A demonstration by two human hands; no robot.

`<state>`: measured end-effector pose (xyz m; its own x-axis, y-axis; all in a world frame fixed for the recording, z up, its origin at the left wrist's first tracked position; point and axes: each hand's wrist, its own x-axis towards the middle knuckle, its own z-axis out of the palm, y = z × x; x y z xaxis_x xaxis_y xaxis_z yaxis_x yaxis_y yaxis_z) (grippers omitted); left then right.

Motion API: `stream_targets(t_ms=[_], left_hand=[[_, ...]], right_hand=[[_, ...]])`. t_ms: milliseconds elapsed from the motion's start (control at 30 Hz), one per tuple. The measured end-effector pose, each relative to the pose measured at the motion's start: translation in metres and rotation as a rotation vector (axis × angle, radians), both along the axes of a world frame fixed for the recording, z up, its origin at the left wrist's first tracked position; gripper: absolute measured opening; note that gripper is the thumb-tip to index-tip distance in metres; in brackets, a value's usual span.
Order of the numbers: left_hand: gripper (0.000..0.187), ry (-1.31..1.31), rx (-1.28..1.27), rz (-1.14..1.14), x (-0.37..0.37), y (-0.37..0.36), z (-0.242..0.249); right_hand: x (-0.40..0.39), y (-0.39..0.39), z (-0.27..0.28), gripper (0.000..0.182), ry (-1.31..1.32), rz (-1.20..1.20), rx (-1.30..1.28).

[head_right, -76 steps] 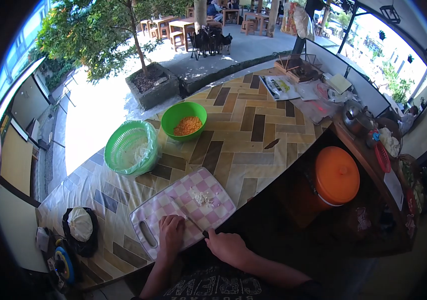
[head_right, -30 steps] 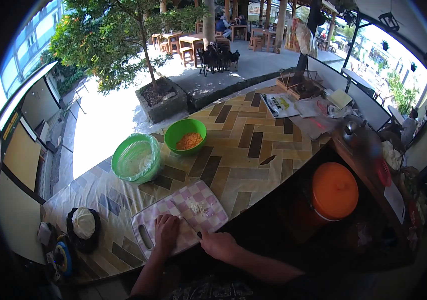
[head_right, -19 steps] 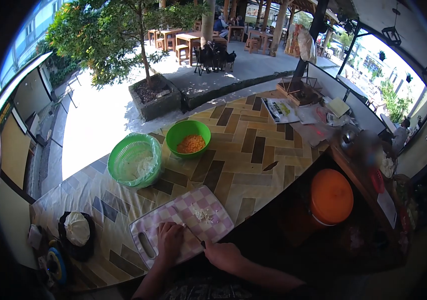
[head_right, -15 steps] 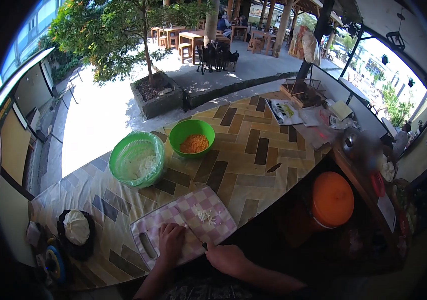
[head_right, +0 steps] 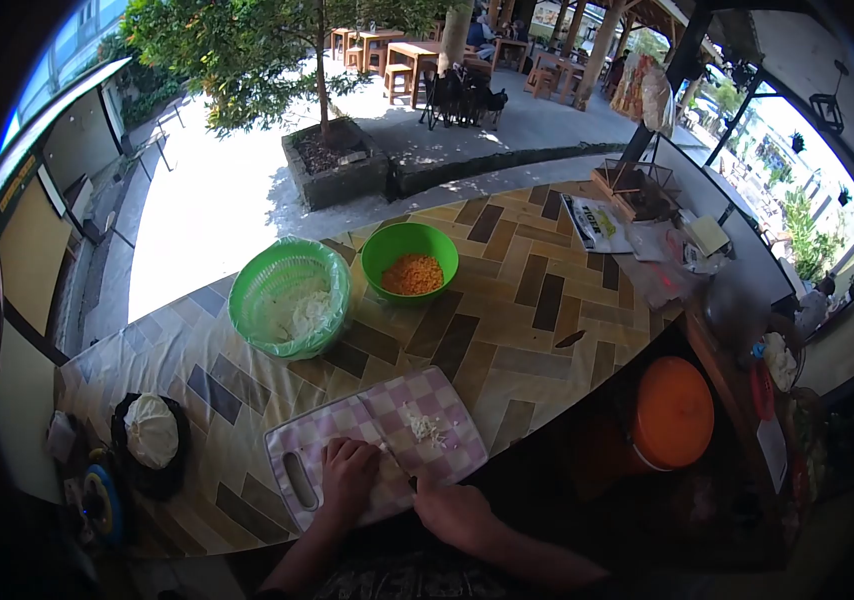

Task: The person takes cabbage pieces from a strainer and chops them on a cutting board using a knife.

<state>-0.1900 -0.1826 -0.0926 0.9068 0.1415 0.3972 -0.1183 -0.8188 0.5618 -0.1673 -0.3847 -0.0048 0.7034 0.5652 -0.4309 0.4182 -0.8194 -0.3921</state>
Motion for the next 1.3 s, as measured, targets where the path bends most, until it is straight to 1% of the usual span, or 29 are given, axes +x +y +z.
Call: stream_targets(t_ms=[67,167,267,367,467,567,667,767,867,967,1033,1167,1233,1300], left_hand=[[0.016,-0.005,0.009,0.001,0.002,-0.001,-0.001],[0.016,0.020,-0.010,-0.028,0.001,0.002,0.000],[0.015,-0.021,0.012,-0.020,0.001,0.000,-0.002],[0.015,0.026,-0.018,-0.014,-0.001,0.000,-0.002],[0.015,0.038,0.007,0.019,0.001,-0.002,-0.002],[0.015,0.080,-0.028,0.057,0.002,-0.003,-0.014],[0.015,0.132,-0.150,0.068,0.002,-0.001,-0.014],[0.016,0.102,-0.056,0.066,0.002,-0.003,-0.013],[0.018,0.115,-0.019,0.066,0.000,-0.003,0.004],[0.018,0.099,-0.072,0.038,0.001,0.000,-0.013],[0.018,0.108,-0.065,0.036,0.001,0.001,-0.010],[0.018,0.110,-0.020,0.036,-0.001,0.000,-0.001],[0.018,0.052,-0.015,0.046,-0.001,-0.001,-0.005],[0.019,0.023,-0.017,0.052,0.001,-0.001,-0.008]], right_hand=[[-0.001,-0.001,-0.034,0.031,-0.018,-0.027,-0.044],[0.001,0.000,0.001,0.031,0.025,0.020,0.001],[-0.001,0.000,-0.021,0.035,0.009,0.040,-0.069],[0.002,-0.001,0.002,0.034,0.047,0.055,-0.065],[0.000,0.000,-0.001,0.034,0.031,0.057,-0.014],[0.001,0.004,-0.001,0.028,0.052,0.053,-0.086],[0.007,0.004,0.025,0.031,0.102,0.075,-0.049],[0.007,0.003,0.032,0.033,0.095,0.062,-0.046],[0.004,0.004,0.031,0.033,0.116,0.081,-0.082],[0.006,0.005,0.038,0.033,0.143,0.080,-0.055],[0.009,0.007,0.039,0.032,0.140,0.084,-0.059],[0.008,0.011,0.021,0.029,0.130,0.091,-0.043],[0.006,0.014,0.003,0.028,0.111,0.026,-0.058],[0.007,0.015,0.003,0.027,0.098,0.008,-0.049]])
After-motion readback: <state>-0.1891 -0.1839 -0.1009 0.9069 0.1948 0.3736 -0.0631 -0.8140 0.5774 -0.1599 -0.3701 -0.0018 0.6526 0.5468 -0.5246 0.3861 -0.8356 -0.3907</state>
